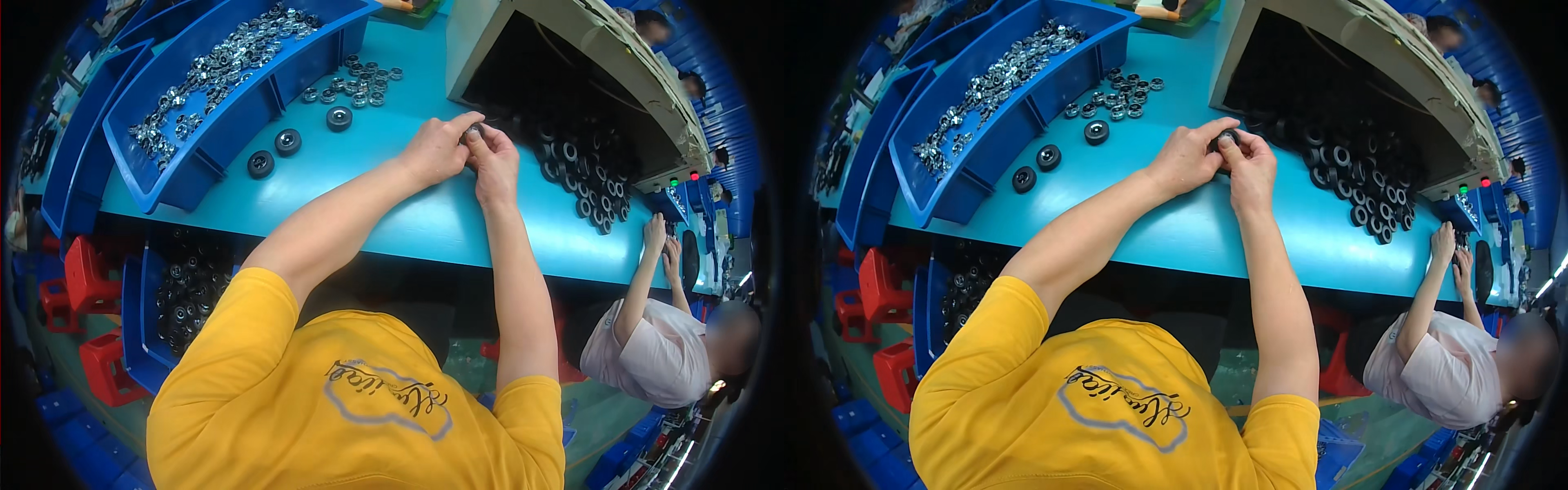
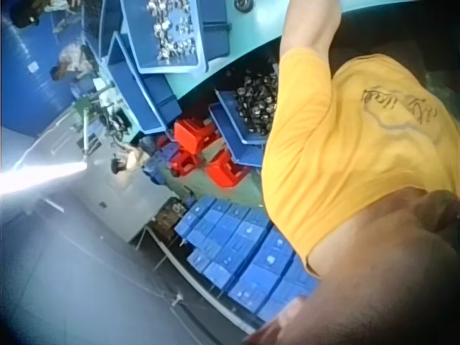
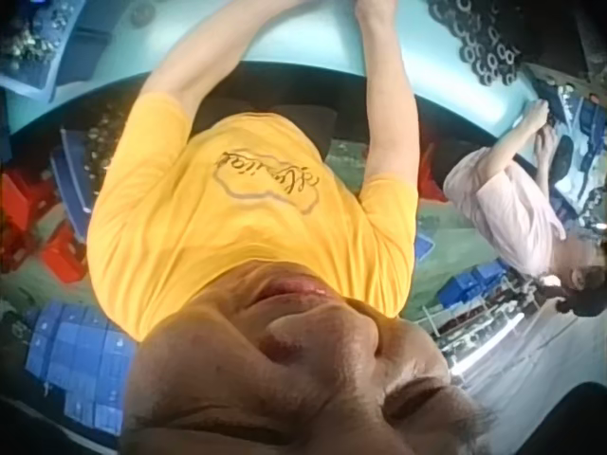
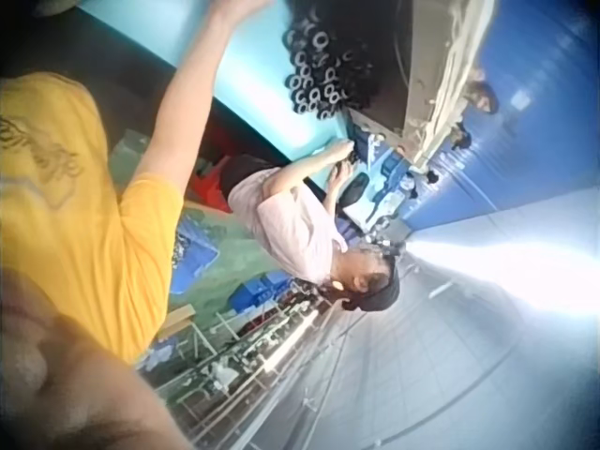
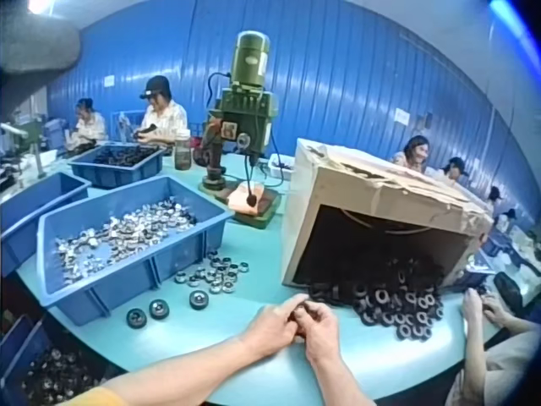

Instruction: Assemble casters by manually inserting metal bearings into black rubber wheels at a factory workbench.

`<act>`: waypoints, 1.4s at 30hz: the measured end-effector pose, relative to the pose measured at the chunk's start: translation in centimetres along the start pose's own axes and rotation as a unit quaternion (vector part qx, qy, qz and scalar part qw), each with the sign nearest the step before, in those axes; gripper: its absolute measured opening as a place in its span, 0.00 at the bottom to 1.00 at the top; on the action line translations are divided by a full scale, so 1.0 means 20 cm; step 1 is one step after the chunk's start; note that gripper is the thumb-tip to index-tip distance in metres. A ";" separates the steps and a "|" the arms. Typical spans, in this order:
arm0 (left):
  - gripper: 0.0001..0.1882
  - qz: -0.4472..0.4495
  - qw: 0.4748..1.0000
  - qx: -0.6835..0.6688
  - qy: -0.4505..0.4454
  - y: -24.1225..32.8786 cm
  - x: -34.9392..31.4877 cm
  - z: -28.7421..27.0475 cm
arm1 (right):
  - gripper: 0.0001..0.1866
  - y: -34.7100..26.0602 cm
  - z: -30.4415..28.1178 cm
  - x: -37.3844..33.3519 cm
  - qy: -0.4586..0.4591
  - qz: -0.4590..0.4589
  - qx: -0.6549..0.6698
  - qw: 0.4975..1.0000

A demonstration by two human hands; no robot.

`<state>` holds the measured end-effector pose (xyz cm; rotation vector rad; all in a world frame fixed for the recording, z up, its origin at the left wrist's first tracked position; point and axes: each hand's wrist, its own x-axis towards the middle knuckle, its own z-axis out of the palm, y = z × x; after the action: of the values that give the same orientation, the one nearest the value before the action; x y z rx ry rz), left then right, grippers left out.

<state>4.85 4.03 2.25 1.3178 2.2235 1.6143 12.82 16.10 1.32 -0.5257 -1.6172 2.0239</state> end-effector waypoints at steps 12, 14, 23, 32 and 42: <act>0.23 0.037 0.974 -0.219 -0.044 -0.05 0.03 -0.03 | 0.13 -0.07 -0.05 0.01 -0.102 0.069 0.080 0.989; 0.21 -0.024 0.971 -0.224 -0.076 -0.02 0.04 -0.07 | 0.13 -0.08 -0.04 0.00 -0.112 0.071 0.095 0.987; 0.27 -0.019 0.985 -0.161 -0.052 -0.08 0.03 0.00 | 0.07 0.05 -0.07 0.06 -0.109 0.004 -0.002 0.994; 0.25 -0.013 0.997 -0.065 -0.028 0.05 0.04 0.08 | 0.12 0.05 -0.07 0.03 0.012 -0.020 0.018 1.000; 0.30 -0.068 0.959 -0.233 -0.147 0.04 0.05 0.01 | 0.14 -0.06 -0.14 0.01 -0.049 0.023 0.121 0.991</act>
<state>4.78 4.93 3.25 1.1507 1.5959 1.6291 14.40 18.69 1.91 -0.3828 -1.3965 2.2726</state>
